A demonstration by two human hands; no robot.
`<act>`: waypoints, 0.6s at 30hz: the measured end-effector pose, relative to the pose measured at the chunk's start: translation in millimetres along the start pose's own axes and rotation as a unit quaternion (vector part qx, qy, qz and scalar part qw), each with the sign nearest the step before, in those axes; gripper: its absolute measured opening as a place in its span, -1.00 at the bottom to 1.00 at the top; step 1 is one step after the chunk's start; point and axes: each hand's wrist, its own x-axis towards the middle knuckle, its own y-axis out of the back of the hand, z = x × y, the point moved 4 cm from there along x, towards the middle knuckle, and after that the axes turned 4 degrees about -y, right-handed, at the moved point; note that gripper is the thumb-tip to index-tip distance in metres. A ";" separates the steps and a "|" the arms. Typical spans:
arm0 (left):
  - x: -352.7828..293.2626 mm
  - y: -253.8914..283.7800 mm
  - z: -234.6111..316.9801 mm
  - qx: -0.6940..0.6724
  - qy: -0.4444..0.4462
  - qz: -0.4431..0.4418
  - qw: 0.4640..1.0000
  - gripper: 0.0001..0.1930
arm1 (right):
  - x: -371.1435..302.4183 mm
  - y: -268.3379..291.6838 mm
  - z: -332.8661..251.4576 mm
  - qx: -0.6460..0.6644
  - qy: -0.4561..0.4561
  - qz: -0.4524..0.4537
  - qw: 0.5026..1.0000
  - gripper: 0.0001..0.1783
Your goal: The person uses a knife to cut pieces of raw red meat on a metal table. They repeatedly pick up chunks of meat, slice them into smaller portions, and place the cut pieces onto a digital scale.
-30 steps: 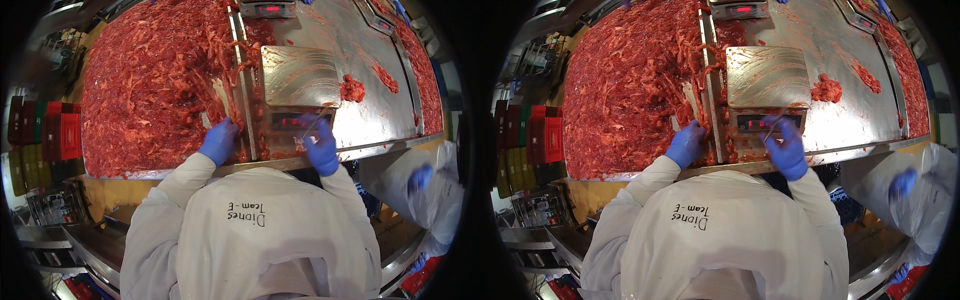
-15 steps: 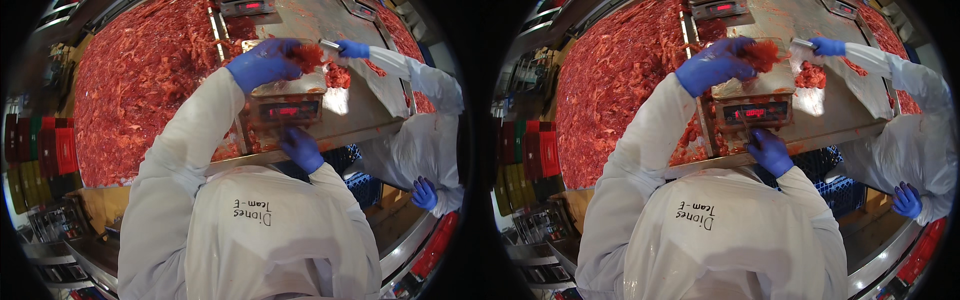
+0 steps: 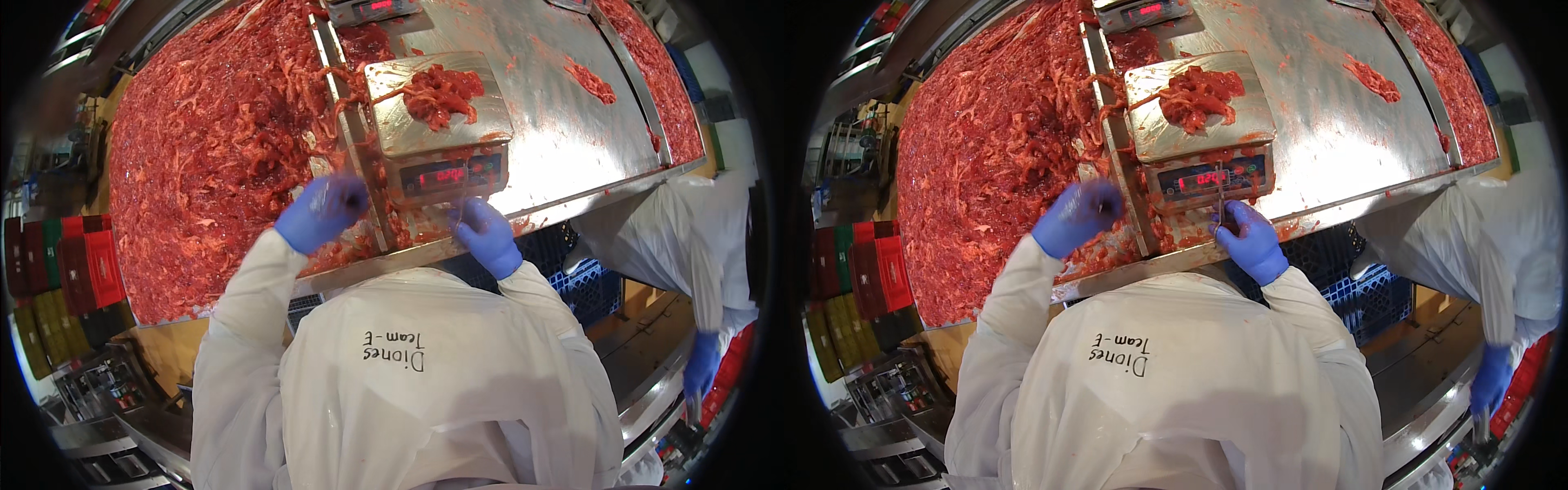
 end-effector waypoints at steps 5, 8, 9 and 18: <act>73.6 45.3 56.0 -0.071 -0.060 0.130 0.987 -0.68 | 4.2 -9.4 23.0 0.089 0.050 0.037 0.994 -0.63; 74.5 61.4 29.6 -0.085 -0.004 0.210 0.974 -0.66 | -1.3 2.9 10.4 0.238 -0.002 0.047 0.970 -0.65; 60.6 68.8 23.1 -0.064 0.006 0.225 0.972 -0.66 | -3.5 10.7 11.6 0.257 -0.011 0.068 0.964 -0.66; 75.8 27.7 50.1 0.054 -0.161 0.224 0.960 -0.71 | 10.0 82.5 -46.2 0.270 -0.027 0.011 0.963 -0.62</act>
